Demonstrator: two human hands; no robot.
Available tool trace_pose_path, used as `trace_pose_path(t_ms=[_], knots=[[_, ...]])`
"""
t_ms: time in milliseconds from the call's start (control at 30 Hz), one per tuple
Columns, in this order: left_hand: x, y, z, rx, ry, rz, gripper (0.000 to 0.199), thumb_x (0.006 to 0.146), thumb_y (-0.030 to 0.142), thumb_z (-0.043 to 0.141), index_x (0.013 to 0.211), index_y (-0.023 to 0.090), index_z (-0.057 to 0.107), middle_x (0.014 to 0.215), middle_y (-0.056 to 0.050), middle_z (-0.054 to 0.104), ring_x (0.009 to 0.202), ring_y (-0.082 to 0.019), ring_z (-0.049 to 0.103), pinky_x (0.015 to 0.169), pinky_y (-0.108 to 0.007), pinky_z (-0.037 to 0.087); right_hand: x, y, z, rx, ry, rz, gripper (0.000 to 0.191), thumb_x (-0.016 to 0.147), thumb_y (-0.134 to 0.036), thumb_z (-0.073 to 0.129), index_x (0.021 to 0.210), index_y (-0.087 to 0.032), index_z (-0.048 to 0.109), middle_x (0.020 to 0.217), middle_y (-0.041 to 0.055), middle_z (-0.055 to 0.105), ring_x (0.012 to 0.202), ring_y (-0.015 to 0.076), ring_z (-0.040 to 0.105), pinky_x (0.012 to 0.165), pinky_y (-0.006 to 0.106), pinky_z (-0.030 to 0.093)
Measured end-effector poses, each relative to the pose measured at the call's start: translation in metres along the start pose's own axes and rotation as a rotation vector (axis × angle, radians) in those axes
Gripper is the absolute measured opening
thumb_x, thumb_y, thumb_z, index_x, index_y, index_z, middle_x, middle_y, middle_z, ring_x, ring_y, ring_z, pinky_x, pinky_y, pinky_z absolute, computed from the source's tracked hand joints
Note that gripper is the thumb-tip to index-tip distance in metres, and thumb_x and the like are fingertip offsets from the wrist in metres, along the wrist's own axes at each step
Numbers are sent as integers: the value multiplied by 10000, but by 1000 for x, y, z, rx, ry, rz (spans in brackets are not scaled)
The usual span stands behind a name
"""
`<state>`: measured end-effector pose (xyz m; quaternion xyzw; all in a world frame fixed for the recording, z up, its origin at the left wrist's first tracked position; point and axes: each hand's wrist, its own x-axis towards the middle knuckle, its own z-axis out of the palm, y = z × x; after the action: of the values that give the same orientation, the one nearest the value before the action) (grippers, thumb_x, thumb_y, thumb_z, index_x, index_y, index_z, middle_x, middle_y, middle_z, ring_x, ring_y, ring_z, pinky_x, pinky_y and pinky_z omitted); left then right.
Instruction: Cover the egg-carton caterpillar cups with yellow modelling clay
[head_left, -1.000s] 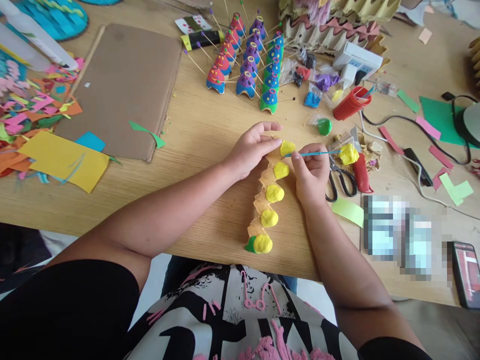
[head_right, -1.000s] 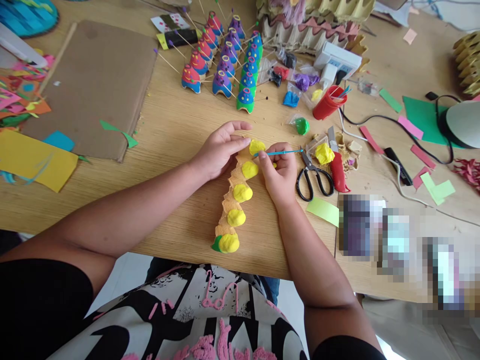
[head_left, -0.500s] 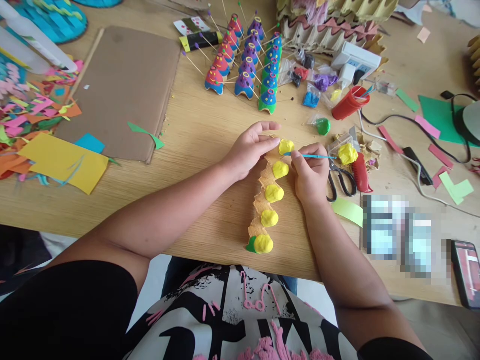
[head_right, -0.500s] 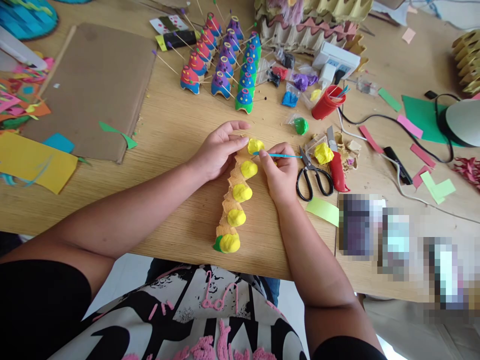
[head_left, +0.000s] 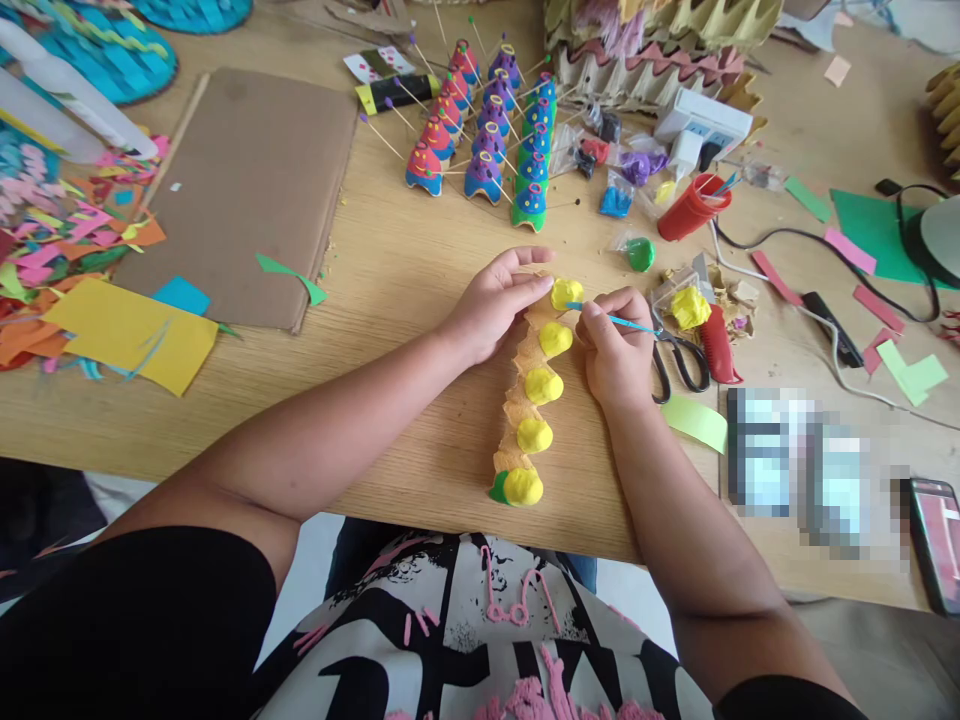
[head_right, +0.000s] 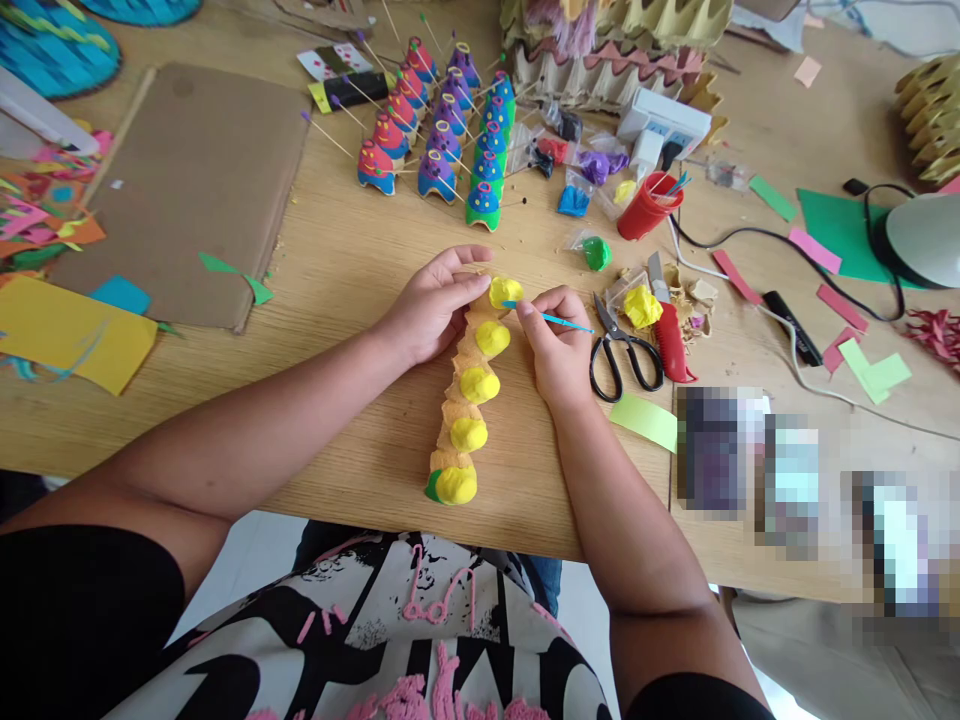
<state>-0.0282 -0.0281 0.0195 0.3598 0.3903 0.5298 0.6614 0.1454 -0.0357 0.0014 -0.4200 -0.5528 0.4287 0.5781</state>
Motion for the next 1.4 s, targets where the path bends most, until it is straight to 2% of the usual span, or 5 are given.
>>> trace_pose_path(t_ms=[233, 500, 1033, 1233, 1400], knots=[[1, 0, 0, -61, 7, -30, 335, 909, 243, 800, 1195, 226, 627, 780, 39, 744, 784, -143, 762, 804, -275, 600, -1, -1, -2, -67, 1, 9, 525, 812, -672, 859, 765, -242, 560, 677, -67, 519, 603, 99, 456, 592, 284, 354], [2, -1, -1, -39, 5, -33, 368, 904, 280, 806, 1221, 235, 625, 832, 21, 767, 800, -162, 775, 824, -309, 617, 1, 0, -4, -67, -30, 38, 535, 804, -677, 863, 766, -239, 559, 676, -70, 520, 600, 100, 440, 595, 285, 348], [1, 4, 0, -86, 5, -85, 371, 887, 231, 770, 1227, 225, 619, 798, 37, 732, 666, -129, 713, 704, -258, 571, 1, -5, -4, -170, -52, -3, 541, 836, -698, 823, 782, -236, 547, 713, -58, 487, 628, 96, 412, 578, 271, 348], [3, 2, -2, -76, 18, -95, 371, 918, 254, 761, 1262, 236, 623, 803, 33, 721, 665, -135, 720, 662, -244, 555, 1, -1, -3, -88, -56, 10, 508, 829, -649, 859, 814, -242, 556, 698, -66, 488, 607, 88, 421, 572, 268, 342], [2, 3, -1, -67, 10, -111, 443, 912, 296, 795, 1307, 237, 606, 783, 33, 707, 720, -164, 751, 699, -264, 577, 4, 2, -1, 132, -91, 31, 501, 864, -676, 813, 871, -275, 513, 622, -97, 370, 510, 87, 344, 512, 270, 293]])
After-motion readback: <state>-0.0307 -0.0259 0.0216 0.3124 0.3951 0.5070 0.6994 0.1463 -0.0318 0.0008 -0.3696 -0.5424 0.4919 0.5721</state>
